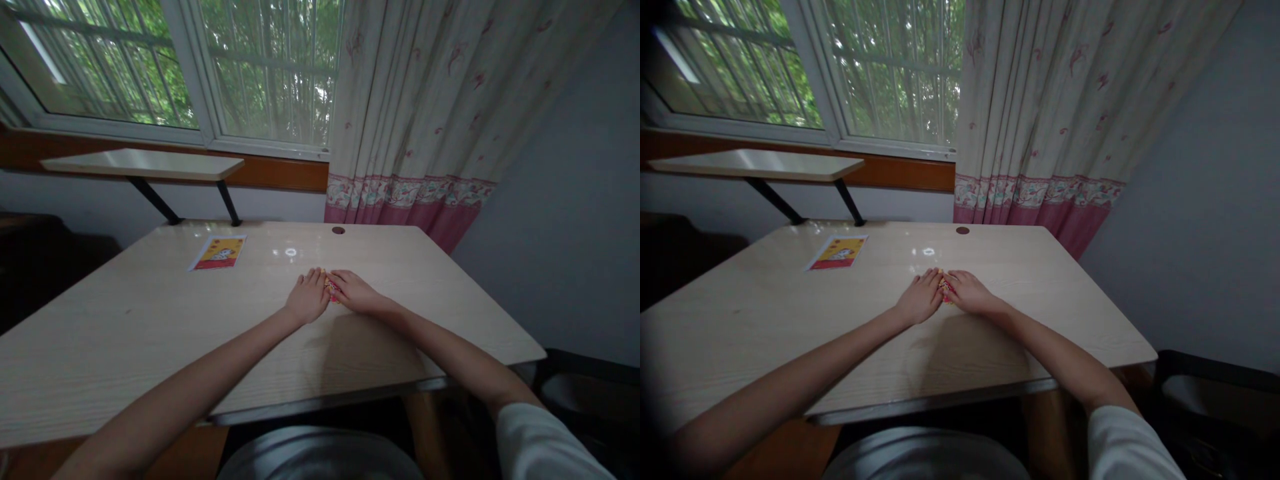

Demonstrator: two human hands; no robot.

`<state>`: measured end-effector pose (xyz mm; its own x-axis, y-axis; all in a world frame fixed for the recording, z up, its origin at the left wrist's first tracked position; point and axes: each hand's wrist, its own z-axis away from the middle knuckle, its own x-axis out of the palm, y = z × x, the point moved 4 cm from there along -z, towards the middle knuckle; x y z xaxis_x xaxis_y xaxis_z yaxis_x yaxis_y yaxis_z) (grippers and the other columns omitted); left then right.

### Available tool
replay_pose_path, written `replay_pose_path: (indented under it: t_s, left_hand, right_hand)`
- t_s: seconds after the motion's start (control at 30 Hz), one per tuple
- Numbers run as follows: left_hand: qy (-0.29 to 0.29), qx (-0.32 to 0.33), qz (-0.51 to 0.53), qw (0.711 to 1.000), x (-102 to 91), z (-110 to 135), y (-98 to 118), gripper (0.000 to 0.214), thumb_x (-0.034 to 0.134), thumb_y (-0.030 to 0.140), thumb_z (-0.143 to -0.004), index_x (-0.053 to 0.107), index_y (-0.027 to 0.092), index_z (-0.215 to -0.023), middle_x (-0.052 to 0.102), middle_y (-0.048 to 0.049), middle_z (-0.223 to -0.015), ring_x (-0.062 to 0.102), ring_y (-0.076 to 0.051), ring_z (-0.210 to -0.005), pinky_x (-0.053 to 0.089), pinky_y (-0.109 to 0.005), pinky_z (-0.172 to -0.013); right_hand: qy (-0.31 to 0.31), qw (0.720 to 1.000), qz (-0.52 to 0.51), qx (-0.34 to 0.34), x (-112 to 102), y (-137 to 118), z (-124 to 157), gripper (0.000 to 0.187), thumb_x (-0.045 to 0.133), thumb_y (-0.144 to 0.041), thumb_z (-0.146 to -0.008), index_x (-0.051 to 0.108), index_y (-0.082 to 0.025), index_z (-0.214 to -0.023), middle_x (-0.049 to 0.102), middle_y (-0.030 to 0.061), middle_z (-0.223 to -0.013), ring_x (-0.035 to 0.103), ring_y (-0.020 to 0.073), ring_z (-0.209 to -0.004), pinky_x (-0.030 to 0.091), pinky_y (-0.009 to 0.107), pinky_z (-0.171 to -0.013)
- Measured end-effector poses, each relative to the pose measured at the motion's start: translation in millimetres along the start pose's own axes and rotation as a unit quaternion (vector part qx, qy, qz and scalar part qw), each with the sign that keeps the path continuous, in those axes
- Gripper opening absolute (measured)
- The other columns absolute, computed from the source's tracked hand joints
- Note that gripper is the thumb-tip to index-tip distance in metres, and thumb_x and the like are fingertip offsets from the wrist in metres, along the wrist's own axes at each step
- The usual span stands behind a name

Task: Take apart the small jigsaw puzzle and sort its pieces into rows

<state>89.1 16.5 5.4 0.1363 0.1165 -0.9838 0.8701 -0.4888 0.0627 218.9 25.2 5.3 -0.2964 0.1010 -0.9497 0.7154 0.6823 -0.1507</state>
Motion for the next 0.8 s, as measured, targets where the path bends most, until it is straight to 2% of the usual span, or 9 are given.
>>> replay_pose_path:
  t_s: [0.17, 0.3, 0.43, 0.5, 0.63, 0.73, 0.8]
  left_hand:
    - [0.009, 0.004, 0.006, 1.0, -1.3, 0.1, 0.4, 0.049, 0.027, 0.03, -0.092, 0.038, 0.006, -0.133, 0.038, -0.0176, -0.14, 0.033, -0.028, -0.13, 0.028, -0.044, -0.104]
    - [0.028, 0.013, 0.027, 0.999, -3.0, -0.1, -2.3, 0.047, 0.028, 0.03, -0.092, 0.041, 0.005, -0.129, 0.042, -0.0196, -0.136, 0.036, -0.027, -0.127, 0.03, -0.043, -0.102]
    - [0.056, 0.032, 0.076, 0.995, -8.4, -1.1, -3.4, 0.042, 0.028, 0.032, -0.092, 0.048, 0.008, -0.122, 0.053, -0.0171, -0.123, 0.047, -0.024, -0.117, 0.036, -0.039, -0.097]
    - [0.067, 0.024, 0.092, 0.993, -12.4, -1.2, -7.3, 0.04, 0.028, 0.034, -0.092, 0.05, 0.012, -0.118, 0.057, -0.0142, -0.117, 0.051, -0.023, -0.11, 0.037, -0.04, -0.095]
    - [0.101, -0.03, 0.08, 0.991, -23.0, -3.2, -31.5, 0.041, 0.026, 0.036, -0.093, 0.052, 0.016, -0.116, 0.057, -0.0117, -0.119, 0.049, -0.026, -0.112, 0.029, -0.051, -0.099]
    - [0.102, -0.062, 0.069, 0.99, -32.3, -6.1, -61.2, 0.042, 0.024, 0.034, -0.092, 0.058, 0.015, -0.108, 0.06, -0.0113, -0.112, 0.053, -0.022, -0.104, 0.038, -0.039, -0.093]
    - [0.101, -0.099, 0.016, 0.99, -40.0, -5.6, -83.9, 0.042, 0.026, 0.033, -0.09, 0.062, 0.015, -0.101, 0.062, -0.0112, -0.105, 0.055, -0.023, -0.099, 0.04, -0.038, -0.09]
  right_hand:
    - [0.004, 1.0, -0.026, 0.018, 0.8, 3.7, 2.6, 0.048, 0.034, -0.039, -0.092, 0.045, -0.012, -0.129, 0.048, 0.016, -0.129, 0.042, 0.0223, -0.12, 0.034, 0.04, -0.102]
    - [0.006, 0.999, -0.039, 0.02, 0.6, 4.3, 2.4, 0.048, 0.036, -0.039, -0.092, 0.047, -0.011, -0.128, 0.049, 0.0159, -0.129, 0.043, 0.0219, -0.119, 0.033, 0.039, -0.103]
    - [0.007, 0.998, -0.054, 0.01, -2.0, 4.8, 4.5, 0.047, 0.036, -0.039, -0.091, 0.049, -0.011, -0.127, 0.05, 0.0158, -0.128, 0.043, 0.0221, -0.119, 0.034, 0.04, -0.102]
    - [0.008, 0.998, -0.063, 0.007, -3.1, 5.3, 5.3, 0.046, 0.036, -0.039, -0.092, 0.05, -0.012, -0.126, 0.051, 0.0156, -0.126, 0.044, 0.0221, -0.118, 0.034, 0.04, -0.102]
    - [0.014, 0.997, -0.075, 0.01, -5.0, 5.5, 5.3, 0.046, 0.035, -0.04, -0.092, 0.051, -0.012, -0.125, 0.053, 0.0147, -0.124, 0.046, 0.0212, -0.116, 0.035, 0.039, -0.102]
    - [0.005, 0.997, -0.078, 0.016, -6.5, 4.5, 4.7, 0.046, 0.034, -0.039, -0.092, 0.051, -0.01, -0.124, 0.053, 0.0153, -0.125, 0.046, 0.0213, -0.116, 0.035, 0.038, -0.102]
    - [-0.001, 0.996, -0.082, 0.02, -7.9, 3.4, 4.8, 0.046, 0.034, -0.039, -0.093, 0.051, -0.01, -0.124, 0.053, 0.0154, -0.125, 0.046, 0.0214, -0.117, 0.035, 0.039, -0.102]
